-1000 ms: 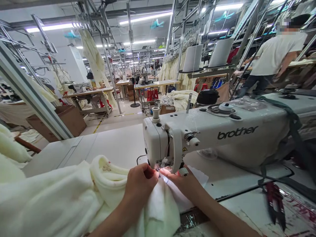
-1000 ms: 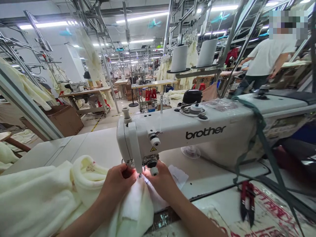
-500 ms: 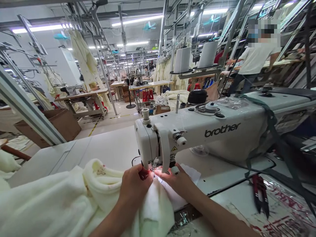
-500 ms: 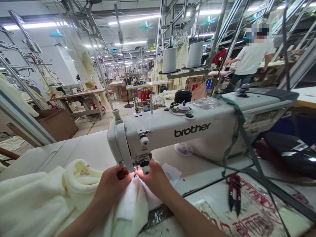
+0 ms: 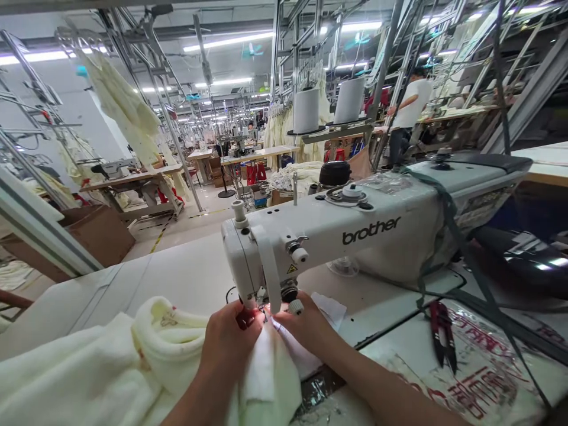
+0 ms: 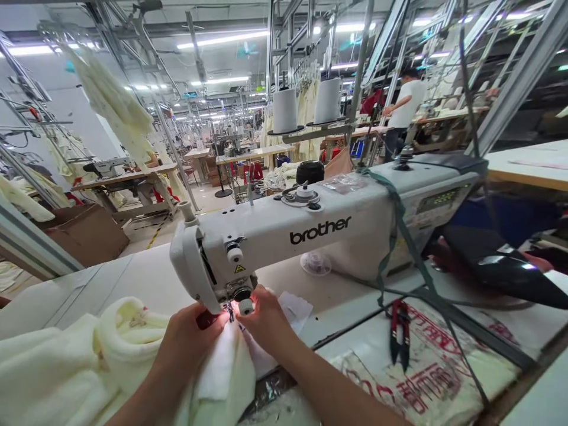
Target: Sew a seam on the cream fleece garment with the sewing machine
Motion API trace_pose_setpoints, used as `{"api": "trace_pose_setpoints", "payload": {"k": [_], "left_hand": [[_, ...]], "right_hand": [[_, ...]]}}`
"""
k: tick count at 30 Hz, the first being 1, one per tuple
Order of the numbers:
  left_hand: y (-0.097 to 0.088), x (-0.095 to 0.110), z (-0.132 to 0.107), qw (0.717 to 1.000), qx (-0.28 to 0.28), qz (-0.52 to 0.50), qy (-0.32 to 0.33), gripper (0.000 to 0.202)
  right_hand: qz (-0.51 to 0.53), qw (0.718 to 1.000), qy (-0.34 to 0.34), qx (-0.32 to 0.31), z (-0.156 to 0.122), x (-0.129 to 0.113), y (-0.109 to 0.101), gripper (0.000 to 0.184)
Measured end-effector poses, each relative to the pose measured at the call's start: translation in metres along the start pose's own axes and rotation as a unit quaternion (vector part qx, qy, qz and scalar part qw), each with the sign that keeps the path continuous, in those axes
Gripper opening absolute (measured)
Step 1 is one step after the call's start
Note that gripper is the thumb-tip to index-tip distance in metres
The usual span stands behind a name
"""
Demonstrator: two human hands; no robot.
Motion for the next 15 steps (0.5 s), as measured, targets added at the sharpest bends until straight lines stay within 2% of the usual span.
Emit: {"api": "trace_pose_setpoints", "payload": {"k": [5, 11, 15], "left_hand": [[-0.002, 0.003, -0.002, 1.0, 0.025, 0.011, 0.004, 0.016], [0.0, 0.002, -0.002, 0.999, 0.029, 0.006, 0.02, 0.016], [0.001, -0.003, -0.002, 1.0, 0.017, 0.007, 0.018, 0.017]], "right_hand": [[0.05, 0.998, -0.009, -0.021, -0.004, -0.009, -0.004, 0.003], [0.051, 0.998, -0.008, -0.018, -0.003, -0.008, -0.001, 0.003], [0.041, 0.999, -0.012, -0.033, 0.0, -0.002, 0.007, 0.019]]}}
Point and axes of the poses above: each hand's wrist, its own z-axis towards the middle knuckle, its own y-axis out of the palm, x = y × z, the point moved 4 cm from there along z, towards the middle knuckle, and after that the axes turned 1 degree about -x, right-handed, at the moved point
